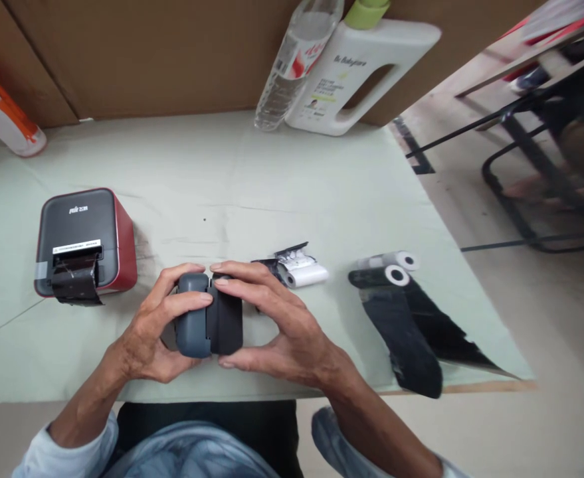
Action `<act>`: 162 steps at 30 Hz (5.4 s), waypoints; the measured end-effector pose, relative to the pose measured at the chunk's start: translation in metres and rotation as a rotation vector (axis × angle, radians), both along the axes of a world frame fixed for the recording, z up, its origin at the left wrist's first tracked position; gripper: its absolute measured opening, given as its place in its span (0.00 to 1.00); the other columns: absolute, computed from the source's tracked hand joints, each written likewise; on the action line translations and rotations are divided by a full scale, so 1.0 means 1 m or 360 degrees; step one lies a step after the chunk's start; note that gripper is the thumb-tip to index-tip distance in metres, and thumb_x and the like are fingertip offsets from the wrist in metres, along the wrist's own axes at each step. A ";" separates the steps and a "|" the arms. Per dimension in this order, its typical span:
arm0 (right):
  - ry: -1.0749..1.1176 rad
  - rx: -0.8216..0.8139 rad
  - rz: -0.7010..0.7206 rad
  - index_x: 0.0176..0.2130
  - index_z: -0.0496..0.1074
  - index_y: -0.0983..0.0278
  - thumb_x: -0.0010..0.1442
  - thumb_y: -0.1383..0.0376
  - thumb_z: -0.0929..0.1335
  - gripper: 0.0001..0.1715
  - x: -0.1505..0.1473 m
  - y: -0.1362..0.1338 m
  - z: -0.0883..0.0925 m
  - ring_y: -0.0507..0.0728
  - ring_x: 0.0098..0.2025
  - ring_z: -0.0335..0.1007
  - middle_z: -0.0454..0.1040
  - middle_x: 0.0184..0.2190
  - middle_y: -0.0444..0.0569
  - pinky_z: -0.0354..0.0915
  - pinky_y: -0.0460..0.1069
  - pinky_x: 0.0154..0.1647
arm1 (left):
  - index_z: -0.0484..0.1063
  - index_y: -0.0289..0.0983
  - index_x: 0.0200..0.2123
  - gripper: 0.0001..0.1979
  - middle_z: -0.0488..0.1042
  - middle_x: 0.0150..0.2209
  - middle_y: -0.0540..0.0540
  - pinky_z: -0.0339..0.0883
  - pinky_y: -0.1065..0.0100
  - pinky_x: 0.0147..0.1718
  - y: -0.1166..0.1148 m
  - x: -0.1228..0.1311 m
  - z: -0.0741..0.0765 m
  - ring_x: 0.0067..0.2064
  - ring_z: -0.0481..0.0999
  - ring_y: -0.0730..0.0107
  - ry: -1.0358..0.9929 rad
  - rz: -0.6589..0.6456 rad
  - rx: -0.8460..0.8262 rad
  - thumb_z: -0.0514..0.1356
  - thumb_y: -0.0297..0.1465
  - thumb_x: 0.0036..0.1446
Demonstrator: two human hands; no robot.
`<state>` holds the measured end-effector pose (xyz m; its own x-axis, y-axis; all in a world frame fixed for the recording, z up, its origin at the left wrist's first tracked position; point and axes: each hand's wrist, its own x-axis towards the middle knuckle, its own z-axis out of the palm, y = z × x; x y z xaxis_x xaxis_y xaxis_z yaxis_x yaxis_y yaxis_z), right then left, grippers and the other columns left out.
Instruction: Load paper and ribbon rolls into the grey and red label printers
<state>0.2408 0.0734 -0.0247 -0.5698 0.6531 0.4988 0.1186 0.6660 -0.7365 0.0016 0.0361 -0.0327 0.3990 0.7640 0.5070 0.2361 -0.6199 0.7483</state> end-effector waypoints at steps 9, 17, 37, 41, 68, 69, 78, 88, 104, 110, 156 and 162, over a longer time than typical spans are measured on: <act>-0.0078 0.0070 0.0016 0.71 0.64 0.55 0.62 0.52 0.78 0.45 0.004 0.005 0.004 0.68 0.65 0.72 0.73 0.65 0.59 0.71 0.65 0.65 | 0.56 0.41 0.72 0.48 0.68 0.67 0.28 0.69 0.41 0.63 -0.003 -0.006 0.006 0.68 0.70 0.41 0.0214 0.0158 0.0021 0.73 0.30 0.52; -0.0260 0.0076 0.0033 0.71 0.64 0.56 0.64 0.53 0.77 0.43 0.014 0.005 0.016 0.68 0.64 0.73 0.72 0.66 0.60 0.71 0.64 0.65 | 0.55 0.40 0.73 0.47 0.68 0.68 0.26 0.70 0.42 0.62 -0.003 -0.007 0.010 0.68 0.71 0.40 0.0359 0.0157 0.0019 0.73 0.29 0.54; -0.0581 0.0215 -0.0098 0.68 0.67 0.59 0.65 0.59 0.75 0.36 0.031 -0.005 0.029 0.70 0.62 0.74 0.73 0.64 0.61 0.72 0.69 0.61 | 0.55 0.41 0.74 0.45 0.71 0.66 0.30 0.70 0.45 0.58 -0.002 -0.001 0.015 0.65 0.74 0.42 0.0624 0.0170 0.0136 0.68 0.28 0.57; -0.0528 0.0213 -0.0078 0.68 0.67 0.58 0.65 0.58 0.76 0.36 0.030 -0.004 0.028 0.69 0.62 0.74 0.74 0.64 0.61 0.72 0.68 0.62 | 0.52 0.39 0.76 0.47 0.72 0.65 0.30 0.70 0.46 0.59 -0.002 0.000 0.014 0.65 0.74 0.43 0.0599 0.0198 0.0129 0.68 0.28 0.56; -0.0316 0.0226 -0.0072 0.69 0.63 0.66 0.67 0.54 0.74 0.39 0.019 -0.014 0.015 0.67 0.62 0.77 0.77 0.60 0.66 0.74 0.64 0.62 | 0.52 0.39 0.75 0.48 0.70 0.65 0.31 0.69 0.45 0.62 -0.017 -0.009 0.004 0.66 0.72 0.44 0.0461 0.0203 0.0004 0.69 0.25 0.55; -0.0309 0.0220 -0.0070 0.69 0.63 0.66 0.67 0.54 0.75 0.39 0.018 -0.014 0.014 0.67 0.61 0.77 0.77 0.60 0.66 0.74 0.64 0.62 | 0.52 0.38 0.75 0.48 0.70 0.66 0.31 0.69 0.45 0.63 -0.017 -0.010 0.004 0.67 0.71 0.44 0.0454 0.0198 -0.0004 0.68 0.25 0.55; -0.0226 0.0279 -0.0140 0.67 0.64 0.69 0.67 0.56 0.74 0.38 0.005 -0.020 0.011 0.68 0.61 0.76 0.77 0.59 0.68 0.75 0.63 0.59 | 0.47 0.39 0.77 0.50 0.60 0.73 0.28 0.65 0.41 0.68 -0.026 -0.014 0.012 0.73 0.64 0.42 0.0516 0.0210 -0.0153 0.66 0.21 0.56; -0.0176 0.0241 -0.0220 0.68 0.63 0.68 0.67 0.48 0.73 0.42 -0.018 -0.036 0.012 0.70 0.61 0.77 0.77 0.59 0.67 0.76 0.64 0.60 | 0.39 0.42 0.79 0.54 0.57 0.76 0.33 0.66 0.32 0.66 -0.042 -0.010 0.015 0.74 0.62 0.36 0.0439 0.0399 -0.0243 0.63 0.26 0.55; 0.0114 0.0146 -0.0359 0.70 0.61 0.66 0.59 0.57 0.79 0.48 -0.030 -0.037 0.002 0.71 0.58 0.79 0.78 0.56 0.64 0.79 0.64 0.56 | 0.46 0.42 0.78 0.52 0.64 0.71 0.31 0.67 0.39 0.67 -0.038 -0.007 0.018 0.71 0.68 0.39 0.0391 0.0470 -0.0292 0.67 0.27 0.54; 0.0117 0.0021 -0.0363 0.68 0.63 0.66 0.54 0.56 0.81 0.51 -0.031 -0.039 0.000 0.72 0.60 0.78 0.77 0.58 0.66 0.78 0.66 0.58 | 0.49 0.41 0.76 0.51 0.67 0.69 0.32 0.69 0.41 0.66 -0.036 -0.006 0.016 0.70 0.68 0.40 0.0391 0.0541 -0.0269 0.67 0.27 0.53; -0.0146 0.0149 -0.0538 0.64 0.67 0.69 0.59 0.58 0.74 0.38 -0.029 -0.036 0.029 0.69 0.58 0.79 0.78 0.57 0.64 0.79 0.63 0.57 | 0.64 0.45 0.68 0.49 0.71 0.66 0.37 0.72 0.51 0.64 -0.025 0.009 0.017 0.66 0.74 0.44 -0.0184 0.0600 -0.0568 0.78 0.47 0.47; -0.0174 0.0228 -0.0569 0.62 0.68 0.70 0.61 0.59 0.73 0.35 -0.028 -0.038 0.032 0.68 0.58 0.80 0.79 0.57 0.64 0.79 0.61 0.57 | 0.64 0.46 0.69 0.45 0.71 0.67 0.38 0.70 0.52 0.66 -0.025 0.010 0.015 0.67 0.73 0.45 -0.0295 0.0540 -0.0589 0.77 0.43 0.50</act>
<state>0.2133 0.0351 0.0072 -0.3740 0.7479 0.5484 0.4339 0.6637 -0.6093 0.0111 0.0112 -0.0180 0.0275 0.9756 0.2180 0.2204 -0.2187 0.9506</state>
